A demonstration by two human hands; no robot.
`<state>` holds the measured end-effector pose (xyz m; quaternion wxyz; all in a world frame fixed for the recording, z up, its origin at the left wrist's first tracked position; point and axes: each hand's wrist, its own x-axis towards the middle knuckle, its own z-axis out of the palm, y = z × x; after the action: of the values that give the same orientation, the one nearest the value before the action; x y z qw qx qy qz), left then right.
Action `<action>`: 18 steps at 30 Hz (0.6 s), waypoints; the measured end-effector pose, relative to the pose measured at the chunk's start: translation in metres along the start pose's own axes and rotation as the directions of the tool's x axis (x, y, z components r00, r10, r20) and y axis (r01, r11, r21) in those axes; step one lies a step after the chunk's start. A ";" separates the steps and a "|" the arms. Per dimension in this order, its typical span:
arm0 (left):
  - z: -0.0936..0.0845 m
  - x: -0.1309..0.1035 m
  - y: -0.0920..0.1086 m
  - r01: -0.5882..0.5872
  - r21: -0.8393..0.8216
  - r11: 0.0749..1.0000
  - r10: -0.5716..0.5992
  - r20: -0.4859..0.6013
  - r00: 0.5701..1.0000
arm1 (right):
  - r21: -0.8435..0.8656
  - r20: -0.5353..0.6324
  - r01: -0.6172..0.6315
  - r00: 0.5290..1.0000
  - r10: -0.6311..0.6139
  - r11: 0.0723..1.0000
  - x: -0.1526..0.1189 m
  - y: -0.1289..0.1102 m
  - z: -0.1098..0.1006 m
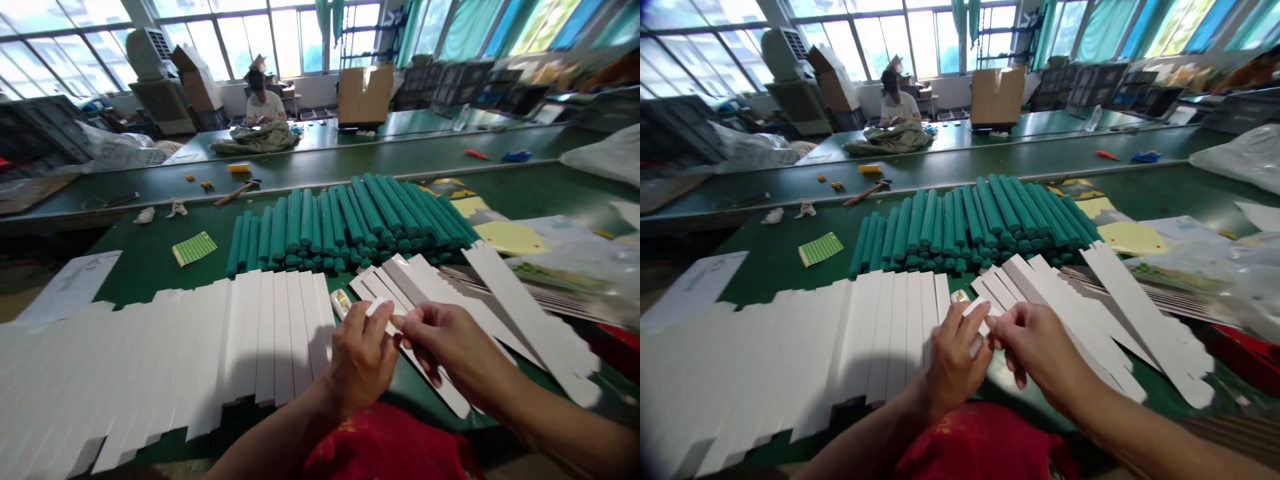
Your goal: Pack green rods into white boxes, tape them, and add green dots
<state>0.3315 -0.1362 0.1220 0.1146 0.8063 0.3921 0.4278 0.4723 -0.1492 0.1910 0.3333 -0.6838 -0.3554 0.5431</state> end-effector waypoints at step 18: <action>-0.030 0.050 -0.083 0.552 -0.546 0.630 -0.743 -0.218 0.632 | -0.482 0.055 0.366 0.919 -0.390 0.796 0.098 0.146 0.029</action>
<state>0.2802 -0.0483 0.1269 0.3507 0.4434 0.5724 0.5939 0.4772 -0.1405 0.0134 0.2618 -0.6730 -0.6007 0.3431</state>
